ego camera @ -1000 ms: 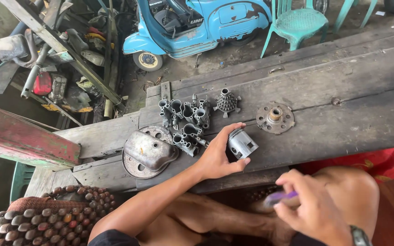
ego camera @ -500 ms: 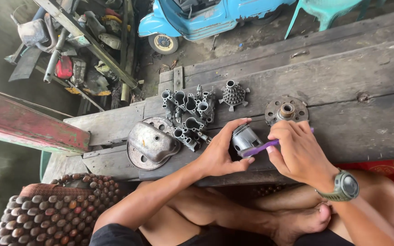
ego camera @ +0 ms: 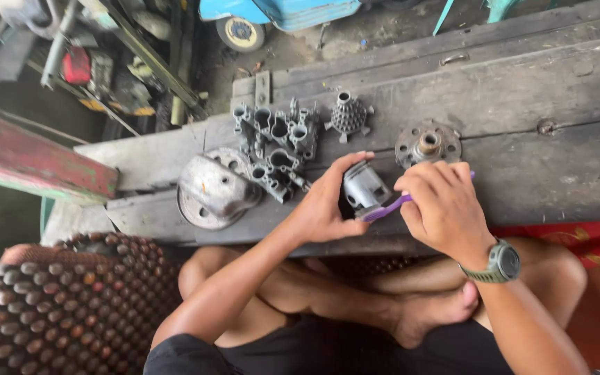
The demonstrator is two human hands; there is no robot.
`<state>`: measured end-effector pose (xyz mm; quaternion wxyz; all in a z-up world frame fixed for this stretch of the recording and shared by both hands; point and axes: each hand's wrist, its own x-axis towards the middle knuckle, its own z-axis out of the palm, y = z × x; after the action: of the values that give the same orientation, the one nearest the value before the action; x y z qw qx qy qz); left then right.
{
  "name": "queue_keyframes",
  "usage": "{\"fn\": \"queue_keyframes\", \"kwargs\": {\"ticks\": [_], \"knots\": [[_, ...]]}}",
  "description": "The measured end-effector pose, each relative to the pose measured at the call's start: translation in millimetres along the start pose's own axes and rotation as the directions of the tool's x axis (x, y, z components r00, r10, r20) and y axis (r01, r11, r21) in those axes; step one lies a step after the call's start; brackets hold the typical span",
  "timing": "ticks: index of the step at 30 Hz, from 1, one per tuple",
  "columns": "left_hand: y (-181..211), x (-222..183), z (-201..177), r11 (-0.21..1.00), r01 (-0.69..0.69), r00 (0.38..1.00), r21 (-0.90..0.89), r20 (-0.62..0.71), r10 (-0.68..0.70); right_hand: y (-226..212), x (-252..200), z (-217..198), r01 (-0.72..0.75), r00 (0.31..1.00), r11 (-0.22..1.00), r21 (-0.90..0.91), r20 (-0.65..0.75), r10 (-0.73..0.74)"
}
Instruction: Cleaning a motorcycle piston using a toothbrush
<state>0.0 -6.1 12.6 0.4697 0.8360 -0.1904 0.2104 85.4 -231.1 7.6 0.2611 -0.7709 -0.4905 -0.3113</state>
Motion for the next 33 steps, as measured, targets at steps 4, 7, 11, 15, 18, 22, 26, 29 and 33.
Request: {"fn": "queue_keyframes", "kwargs": {"ticks": [4, 7, 11, 15, 18, 22, 26, 29, 33], "knots": [[-3, -5, 2, 1.000, -0.012, 1.000, -0.022, 0.001, 0.012, 1, -4, -2, -0.037, 0.997, 0.994, 0.103, 0.068, 0.030], [-3, -7, 2, 0.999, -0.030, 0.999, -0.018, -0.012, 0.030, 0, -4, -2, -0.057, 0.998, 0.984, 0.170, 0.047, 0.049], [2, -9, 0, 1.000, -0.022, 1.000, -0.004, -0.013, 0.022, -7, -2, -2, -0.083, 0.997, 0.985, 0.153, 0.002, 0.083], [-3, -10, -1, 0.999, -0.047, 0.999, 0.010, -0.014, 0.047, -11, 1, -3, -0.092, 0.992, 0.977, 0.193, -0.066, 0.106], [-5, -10, 0, 0.998, -0.059, 0.998, 0.007, -0.024, 0.059, -13, 2, -3, -0.109, 0.986, 0.966, 0.236, -0.098, 0.135], [-3, -10, 0, 0.997, -0.073, 0.997, 0.016, -0.032, 0.073, -17, 1, -5, -0.138, 0.974, 0.965, 0.224, -0.146, 0.173], [2, -7, -4, 0.993, -0.119, 0.992, 0.025, -0.049, 0.120, -23, 1, -2, -0.119, 0.968, 0.961, 0.250, -0.188, 0.169], [-3, -10, 0, 0.992, -0.122, 0.991, 0.024, -0.043, 0.123, -30, -5, -3, -0.141, 0.955, 0.968, 0.206, -0.229, 0.188], [-1, -10, 0, 0.991, -0.137, 0.990, 0.007, -0.010, 0.137, -46, -10, -4, -0.146, 0.952, 0.959, 0.243, -0.228, 0.202]]}}
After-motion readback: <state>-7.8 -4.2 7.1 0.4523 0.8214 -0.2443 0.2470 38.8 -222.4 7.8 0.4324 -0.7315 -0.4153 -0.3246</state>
